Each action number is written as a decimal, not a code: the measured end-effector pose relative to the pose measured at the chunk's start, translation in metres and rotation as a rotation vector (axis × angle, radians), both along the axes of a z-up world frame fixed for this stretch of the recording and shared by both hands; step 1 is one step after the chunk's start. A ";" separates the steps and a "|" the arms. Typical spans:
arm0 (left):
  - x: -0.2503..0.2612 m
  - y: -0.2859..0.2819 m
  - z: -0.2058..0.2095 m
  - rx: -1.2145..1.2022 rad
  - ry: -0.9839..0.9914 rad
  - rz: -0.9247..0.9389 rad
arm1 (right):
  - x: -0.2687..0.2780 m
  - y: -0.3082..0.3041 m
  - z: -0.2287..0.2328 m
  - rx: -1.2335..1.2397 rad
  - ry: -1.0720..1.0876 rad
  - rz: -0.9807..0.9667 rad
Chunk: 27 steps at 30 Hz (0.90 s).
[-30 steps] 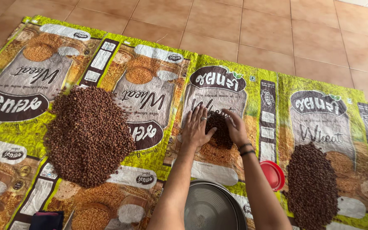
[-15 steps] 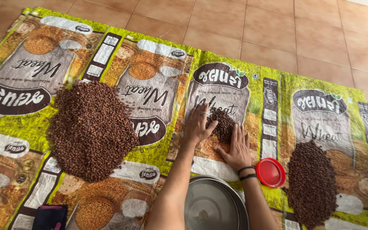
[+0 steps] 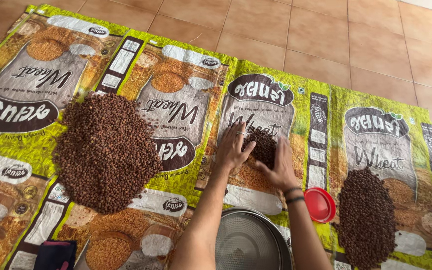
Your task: The person sits on the floor and sorts brown grains by hand, picking out debris and transferring grains between a metal tray, a small red bowl, and piles on a printed mat. The person repeatedly scoops, sifts, and redistributes the grains across the mat and containers.
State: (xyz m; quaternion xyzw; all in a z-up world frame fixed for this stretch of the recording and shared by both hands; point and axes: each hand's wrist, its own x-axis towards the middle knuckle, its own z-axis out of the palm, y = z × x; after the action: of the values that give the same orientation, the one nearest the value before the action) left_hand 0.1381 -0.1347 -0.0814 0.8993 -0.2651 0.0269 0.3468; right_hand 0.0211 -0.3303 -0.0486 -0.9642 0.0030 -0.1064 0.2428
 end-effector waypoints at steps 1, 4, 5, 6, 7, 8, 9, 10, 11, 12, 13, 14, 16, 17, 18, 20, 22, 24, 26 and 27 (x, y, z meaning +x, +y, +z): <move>0.000 0.001 -0.001 0.012 0.001 0.004 | -0.011 0.001 -0.002 -0.081 0.003 -0.019; -0.001 0.002 -0.004 0.054 0.008 0.019 | -0.026 0.006 -0.013 -0.261 0.017 -0.066; -0.001 0.000 -0.004 0.066 0.011 0.026 | -0.023 0.006 -0.017 -0.285 0.026 -0.078; 0.000 -0.001 -0.005 0.077 0.015 0.032 | -0.017 0.006 -0.020 -0.308 0.036 -0.090; 0.000 -0.002 -0.006 0.081 0.008 0.029 | -0.010 0.006 -0.023 -0.293 0.030 -0.082; 0.000 -0.003 -0.008 0.085 0.000 0.026 | 0.000 0.006 -0.025 -0.279 0.025 -0.074; 0.001 -0.003 -0.010 0.088 -0.007 0.027 | 0.011 0.006 -0.027 -0.265 0.019 -0.063; 0.002 -0.004 -0.012 0.093 -0.018 0.024 | 0.021 0.006 -0.028 -0.248 0.013 -0.043; 0.003 -0.004 -0.014 0.099 -0.027 0.020 | 0.030 0.006 -0.028 -0.231 0.008 -0.022; 0.003 -0.005 -0.016 0.104 -0.037 0.017 | 0.037 0.007 -0.028 -0.213 0.004 0.000; 0.005 -0.006 -0.017 0.119 -0.039 0.019 | 0.043 0.008 -0.027 -0.199 0.001 0.003; 0.006 -0.007 -0.017 0.134 -0.041 0.020 | 0.048 0.010 -0.025 -0.185 -0.002 0.006; 0.006 -0.007 -0.018 0.172 -0.052 0.018 | 0.052 0.016 -0.022 -0.149 -0.029 0.018; 0.006 -0.008 -0.018 0.191 -0.063 0.015 | 0.052 0.017 -0.019 -0.131 -0.056 0.026; 0.005 -0.008 -0.017 0.211 -0.074 0.011 | 0.051 0.019 -0.017 -0.113 -0.083 0.033; 0.004 -0.008 -0.016 0.191 -0.042 0.012 | 0.051 0.021 -0.012 0.126 -0.032 -0.002; 0.004 -0.008 -0.015 0.169 -0.020 0.016 | 0.055 0.021 -0.007 0.273 -0.010 -0.029; 0.004 -0.008 -0.015 0.153 -0.007 0.022 | 0.063 0.020 -0.004 0.333 -0.016 -0.051; 0.006 -0.009 -0.014 0.131 -0.056 0.027 | 0.077 0.017 0.000 0.245 -0.081 0.006; 0.006 -0.008 -0.015 0.123 -0.076 0.031 | 0.084 0.016 0.000 0.203 -0.110 0.036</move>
State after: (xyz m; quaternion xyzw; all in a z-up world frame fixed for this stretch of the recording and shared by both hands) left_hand 0.1441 -0.1427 -0.0967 0.9212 -0.2652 0.0503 0.2800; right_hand 0.1054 -0.3138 -0.0482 -0.9272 -0.0169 -0.1541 0.3410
